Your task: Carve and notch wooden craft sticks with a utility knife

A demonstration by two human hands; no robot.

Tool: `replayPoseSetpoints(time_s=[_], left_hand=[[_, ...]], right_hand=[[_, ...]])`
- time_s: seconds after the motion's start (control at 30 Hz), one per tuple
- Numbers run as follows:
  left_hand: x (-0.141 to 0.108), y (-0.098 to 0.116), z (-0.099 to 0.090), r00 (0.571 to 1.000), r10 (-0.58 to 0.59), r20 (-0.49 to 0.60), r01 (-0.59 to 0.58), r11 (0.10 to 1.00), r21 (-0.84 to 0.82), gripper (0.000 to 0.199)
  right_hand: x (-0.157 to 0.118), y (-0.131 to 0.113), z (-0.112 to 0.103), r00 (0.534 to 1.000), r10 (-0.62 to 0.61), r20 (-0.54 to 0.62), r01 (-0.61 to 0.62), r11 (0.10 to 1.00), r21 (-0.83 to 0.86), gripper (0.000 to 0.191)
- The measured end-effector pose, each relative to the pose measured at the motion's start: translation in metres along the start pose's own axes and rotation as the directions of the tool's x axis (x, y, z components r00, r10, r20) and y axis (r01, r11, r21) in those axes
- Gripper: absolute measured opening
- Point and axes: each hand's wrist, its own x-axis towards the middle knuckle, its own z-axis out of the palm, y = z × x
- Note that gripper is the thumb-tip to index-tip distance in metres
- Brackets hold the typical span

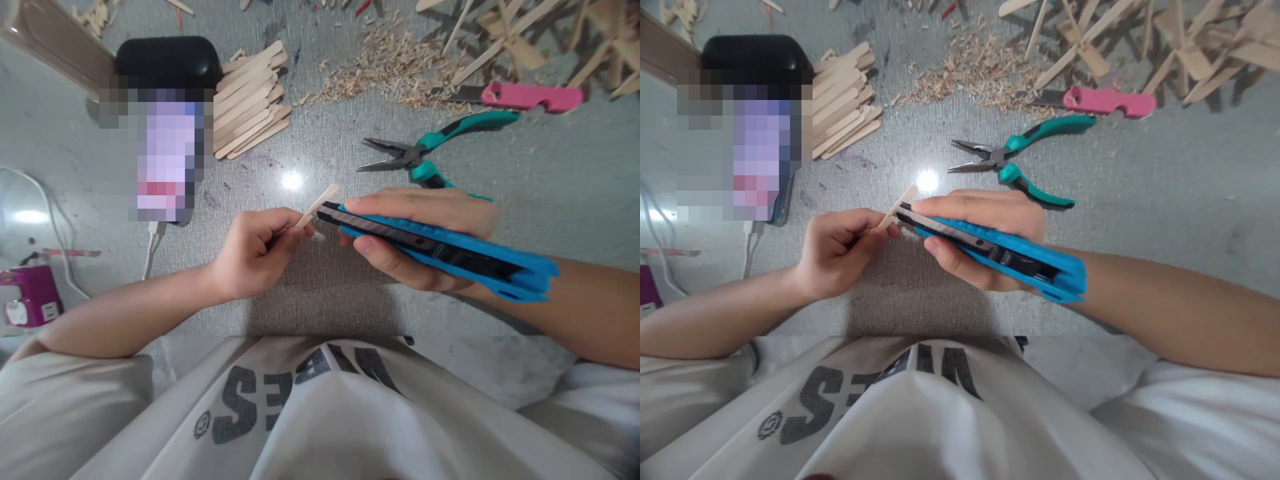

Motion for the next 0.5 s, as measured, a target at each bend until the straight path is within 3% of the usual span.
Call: replayPoseSetpoints(time_s=[0.13,0.23,0.4,0.5], left_hand=[[0.003,0.000,-0.001,0.999,-0.034,0.019,0.035,0.999,-0.039,0.030],[0.004,0.001,-0.003,0.996,-0.083,0.026,0.085,0.989,-0.120,0.033],[0.005,0.000,-0.002,0.988,-0.149,0.046,0.155,0.970,-0.189,0.034],[0.004,-0.001,-0.001,0.985,-0.168,0.047,0.174,0.956,-0.236,0.032]], right_hand=[[-0.004,0.000,0.000,0.983,0.183,0.014,-0.183,0.972,0.150,0.040],[-0.005,0.008,0.007,0.957,0.291,0.003,-0.272,0.889,0.368,0.040],[-0.003,0.024,0.018,0.934,0.351,0.070,-0.293,0.638,0.712,0.038],[-0.003,0.026,0.019,0.937,0.346,0.048,-0.265,0.616,0.742,0.037]])
